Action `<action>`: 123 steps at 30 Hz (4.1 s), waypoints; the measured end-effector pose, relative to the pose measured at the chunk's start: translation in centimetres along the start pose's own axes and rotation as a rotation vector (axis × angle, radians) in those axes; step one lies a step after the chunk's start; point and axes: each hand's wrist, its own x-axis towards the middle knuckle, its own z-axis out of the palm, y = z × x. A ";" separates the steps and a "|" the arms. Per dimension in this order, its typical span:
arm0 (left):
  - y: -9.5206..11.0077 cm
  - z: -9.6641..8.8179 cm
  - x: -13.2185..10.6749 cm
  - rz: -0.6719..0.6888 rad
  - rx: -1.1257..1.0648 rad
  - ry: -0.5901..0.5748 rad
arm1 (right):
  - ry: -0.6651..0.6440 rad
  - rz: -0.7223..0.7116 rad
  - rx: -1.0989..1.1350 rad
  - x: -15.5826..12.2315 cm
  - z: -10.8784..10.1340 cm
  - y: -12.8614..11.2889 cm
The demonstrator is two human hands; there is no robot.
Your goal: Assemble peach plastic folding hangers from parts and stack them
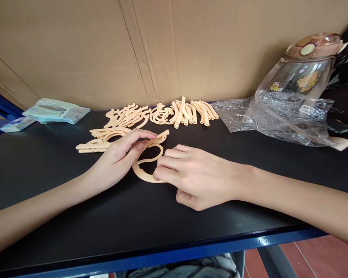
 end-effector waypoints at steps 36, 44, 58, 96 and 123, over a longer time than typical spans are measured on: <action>-1.0 0.0 0.4 0.109 0.083 -0.181 | 0.096 0.020 -0.084 0.1 0.5 0.8; -0.9 -0.3 0.7 0.025 -0.022 -0.194 | 0.093 0.010 -0.091 0.1 0.4 0.9; -0.3 -0.8 1.2 -0.093 -0.081 -0.293 | 0.083 0.023 -0.031 0.3 0.5 0.9; -1.3 -0.6 0.5 0.246 0.464 -0.169 | 0.086 0.133 -0.159 -0.6 0.1 3.1; -0.3 -0.2 0.1 0.323 0.491 -0.083 | 0.203 0.334 -0.150 -0.6 0.6 4.0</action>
